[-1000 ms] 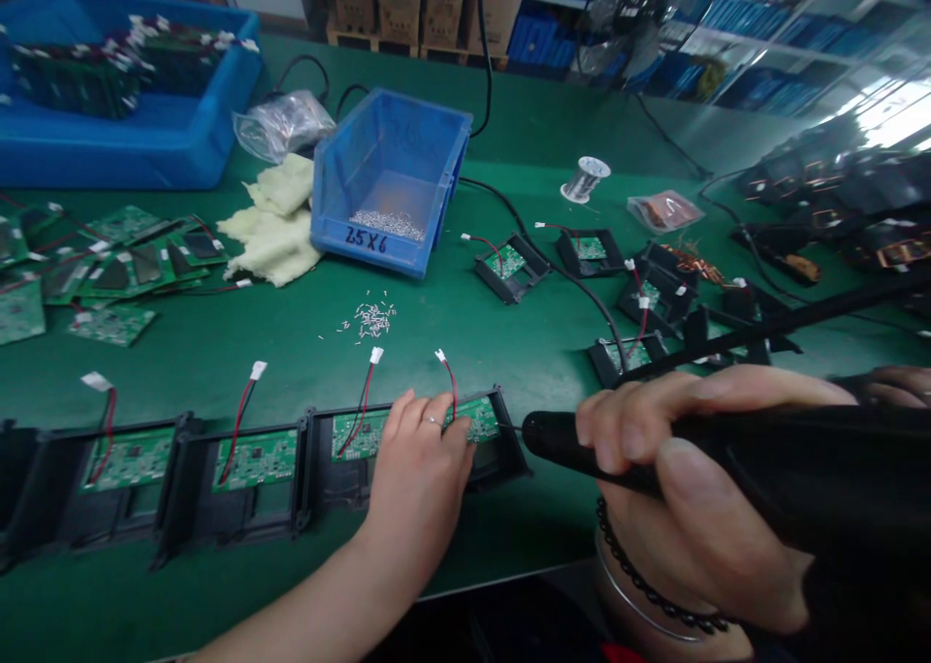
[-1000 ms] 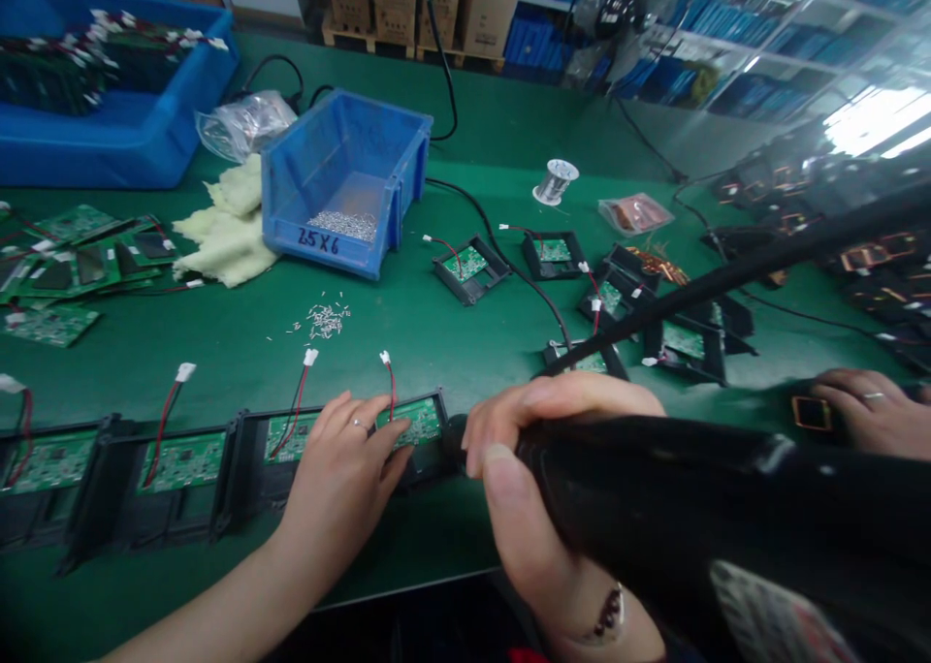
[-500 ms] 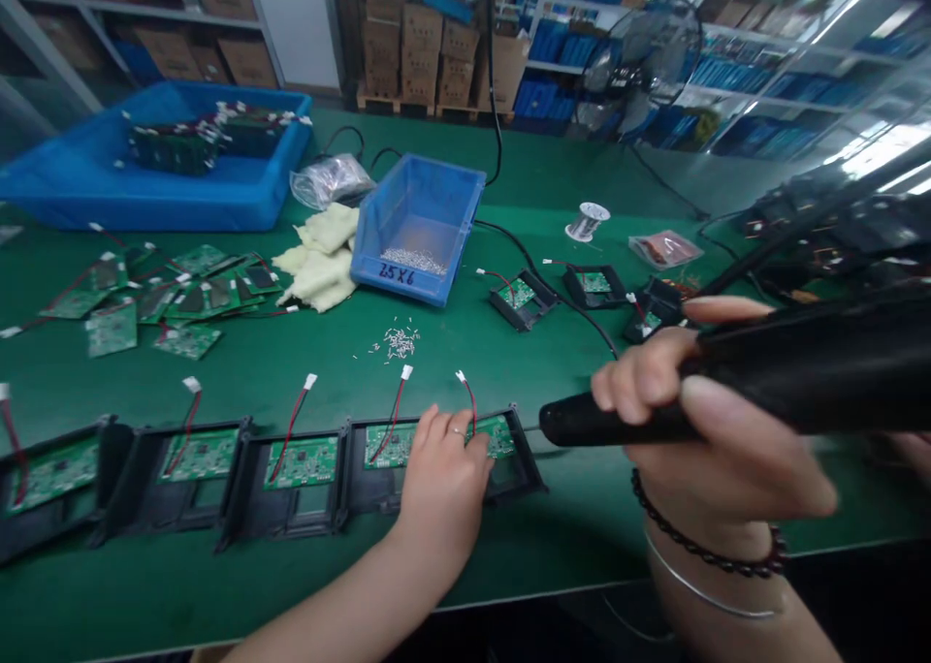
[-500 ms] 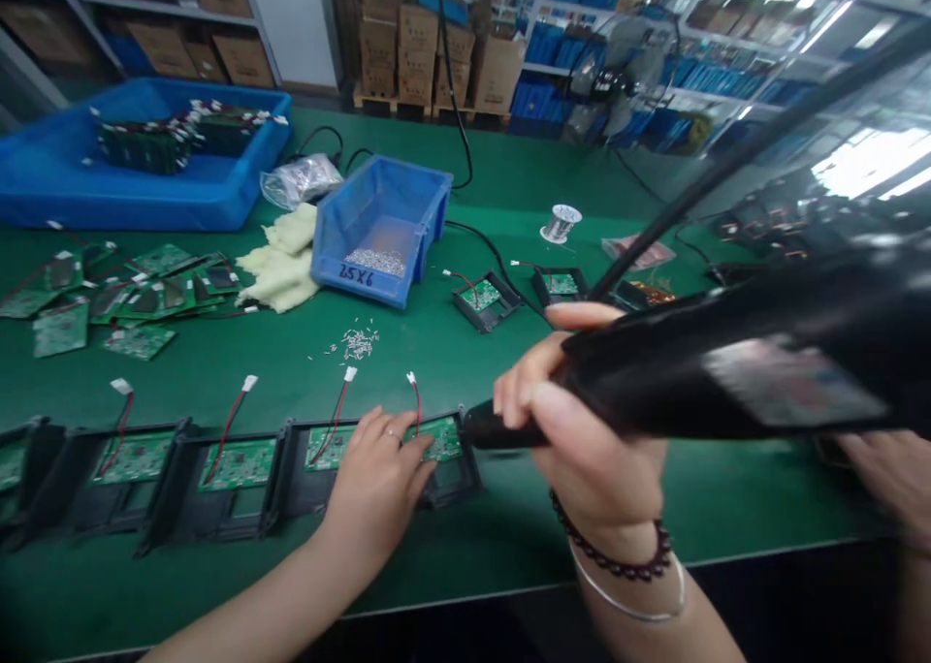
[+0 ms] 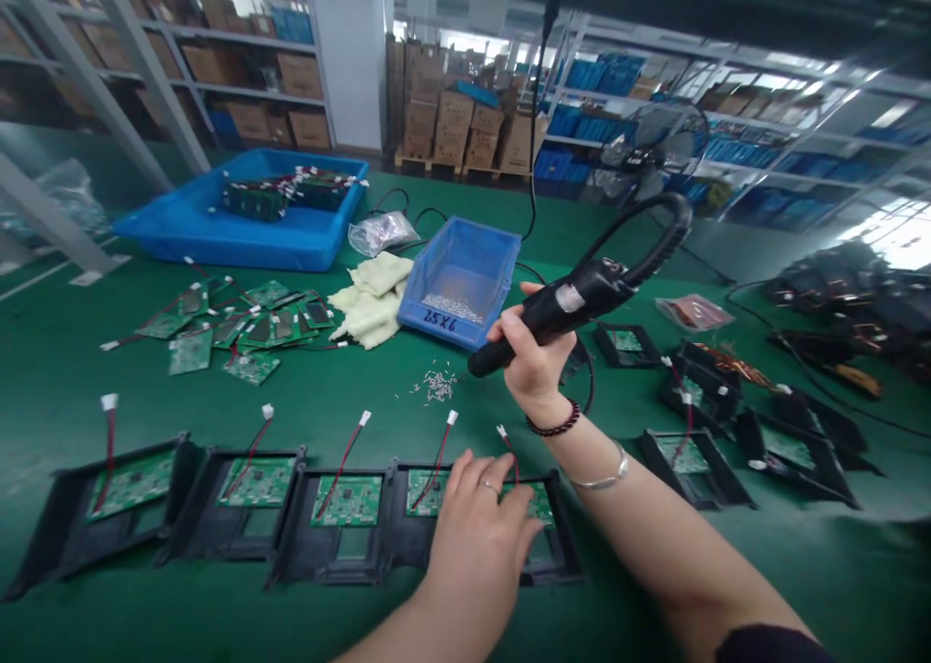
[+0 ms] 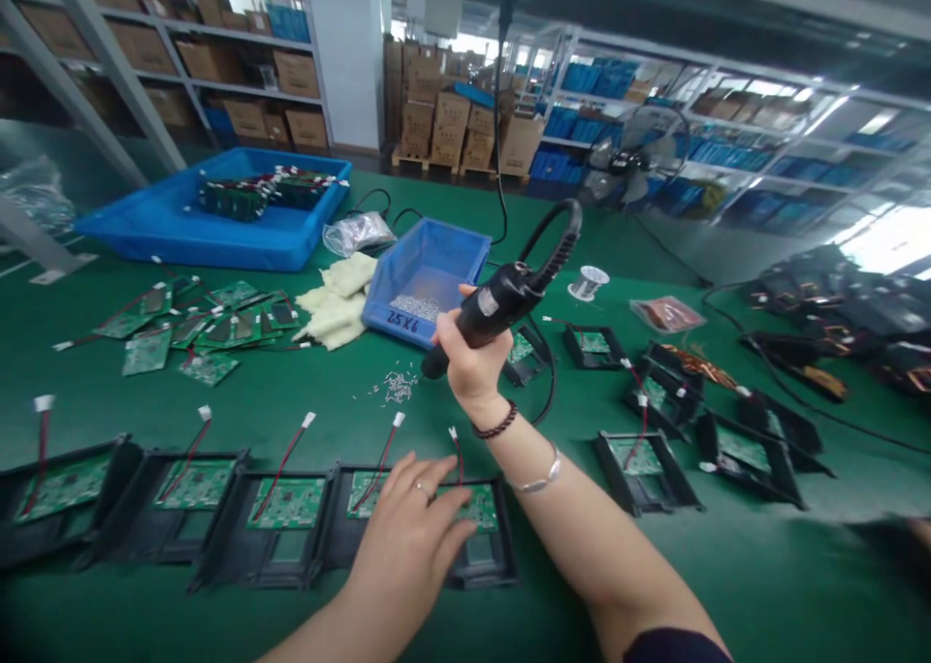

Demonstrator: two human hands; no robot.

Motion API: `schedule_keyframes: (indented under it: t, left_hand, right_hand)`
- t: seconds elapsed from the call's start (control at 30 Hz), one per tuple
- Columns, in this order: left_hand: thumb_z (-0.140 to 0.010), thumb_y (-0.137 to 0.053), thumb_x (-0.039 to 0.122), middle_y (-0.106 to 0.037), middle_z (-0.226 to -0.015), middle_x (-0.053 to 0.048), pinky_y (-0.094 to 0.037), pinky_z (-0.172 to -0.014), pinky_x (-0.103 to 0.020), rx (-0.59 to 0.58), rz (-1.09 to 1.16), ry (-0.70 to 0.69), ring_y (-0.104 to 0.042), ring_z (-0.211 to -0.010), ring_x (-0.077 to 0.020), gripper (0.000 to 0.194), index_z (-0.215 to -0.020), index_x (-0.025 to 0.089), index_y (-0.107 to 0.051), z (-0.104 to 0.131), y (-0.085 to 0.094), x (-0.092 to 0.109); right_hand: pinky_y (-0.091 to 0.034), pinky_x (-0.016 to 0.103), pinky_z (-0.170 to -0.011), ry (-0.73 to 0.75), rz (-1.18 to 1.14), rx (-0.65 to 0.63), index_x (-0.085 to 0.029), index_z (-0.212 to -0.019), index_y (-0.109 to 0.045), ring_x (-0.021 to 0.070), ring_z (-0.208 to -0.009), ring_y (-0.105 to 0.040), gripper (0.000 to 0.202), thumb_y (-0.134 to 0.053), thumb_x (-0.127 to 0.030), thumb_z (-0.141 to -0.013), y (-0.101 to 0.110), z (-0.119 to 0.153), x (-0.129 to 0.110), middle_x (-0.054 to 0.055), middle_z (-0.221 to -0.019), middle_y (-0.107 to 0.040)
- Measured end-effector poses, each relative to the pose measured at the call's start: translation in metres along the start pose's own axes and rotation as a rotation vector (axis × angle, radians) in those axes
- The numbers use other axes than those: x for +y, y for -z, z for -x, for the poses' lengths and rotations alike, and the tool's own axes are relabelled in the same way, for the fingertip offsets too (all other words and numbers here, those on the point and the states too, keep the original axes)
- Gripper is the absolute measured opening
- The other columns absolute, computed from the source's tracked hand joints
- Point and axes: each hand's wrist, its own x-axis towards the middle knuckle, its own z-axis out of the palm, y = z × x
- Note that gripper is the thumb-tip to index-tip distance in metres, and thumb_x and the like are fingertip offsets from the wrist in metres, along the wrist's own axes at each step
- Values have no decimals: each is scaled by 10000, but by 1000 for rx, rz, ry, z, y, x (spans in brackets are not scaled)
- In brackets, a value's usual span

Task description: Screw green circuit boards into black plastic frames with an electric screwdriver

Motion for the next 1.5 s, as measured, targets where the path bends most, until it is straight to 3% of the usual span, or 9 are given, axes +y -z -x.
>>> schedule_keyframes:
  t: [0.1, 0.17, 0.33, 0.47, 0.57, 0.7, 0.97, 1.13, 1.5]
  left_hand:
    - [-845, -705, 120, -736, -905, -36, -585, -839, -471, 92, 101, 28, -689, -822, -234, 84, -866, 196, -677, -4, 7, 1]
    - [-913, -605, 126, -705, -802, -16, -576, -752, -416, 147, 134, 49, -664, -739, -213, 124, -822, 199, -648, -6, 13, -1]
    - [-990, -497, 189, -711, -832, -49, -543, -719, -392, 297, 6, 101, -668, -769, -231, 146, -923, 182, -627, -12, 23, -13]
    - [-1004, -506, 274, -722, -864, -79, -546, -728, -401, 296, -89, 91, -671, -800, -249, 204, -1077, 139, -641, -13, 22, -17]
    - [-1003, -520, 296, -724, -847, -63, -540, -740, -395, 258, -68, 39, -665, -770, -231, 216, -1021, 166, -692, -12, 17, -15]
    - [-1004, -520, 252, -723, -777, -25, -534, -777, -370, 202, 5, 3, -657, -723, -189, 247, -885, 205, -731, -9, 12, -14]
    - [-977, -506, 136, -753, -848, -56, -560, -723, -338, 90, 97, -7, -683, -764, -189, 239, -1017, 176, -739, -8, 9, -17]
    - [-952, -596, 171, -755, -779, -13, -550, -841, -411, 106, 157, -34, -694, -701, -176, 166, -916, 198, -756, -6, 9, -17]
    - [-928, -611, 155, -749, -746, -7, -553, -826, -415, 111, 126, -53, -683, -674, -171, 156, -904, 216, -753, -7, 9, -16]
  right_hand:
    - [-494, 287, -506, -5, -21, -4, -225, -952, -620, 127, -456, -570, 256, -732, -250, -723, 2, 1, -10, -86, -593, -606]
    - [-490, 288, -500, -3, -42, -5, -232, -975, -616, 130, -461, -568, 266, -712, -242, -728, 5, 2, -26, -87, -592, -600]
    - [-478, 263, -475, -5, -133, 0, -256, -978, -637, 104, -432, -502, 284, -716, -235, -706, 20, 11, -94, -97, -577, -574]
    - [-457, 259, -463, -69, -170, -3, -265, -972, -679, 94, -425, -446, 343, -839, -267, -669, 37, 23, -145, -89, -588, -564]
    - [-420, 270, -436, -104, -169, -7, -267, -958, -693, 95, -414, -407, 362, -877, -271, -646, 49, 32, -164, -82, -576, -542]
    - [-393, 292, -435, -115, -185, 10, -276, -980, -690, 104, -422, -387, 357, -862, -285, -668, 61, 40, -170, -74, -591, -520]
    - [-361, 322, -430, -91, -124, 47, -305, -1036, -676, 122, -429, -333, 350, -832, -325, -723, 71, 50, -175, -65, -603, -444]
    - [-374, 322, -439, -104, -133, -3, -321, -1079, -656, 127, -438, -353, 339, -799, -355, -773, 74, 55, -173, -62, -609, -443]
    - [-398, 325, -435, -125, -126, -40, -296, -1059, -674, 129, -440, -393, 299, -785, -303, -783, 68, 54, -172, -55, -604, -484]
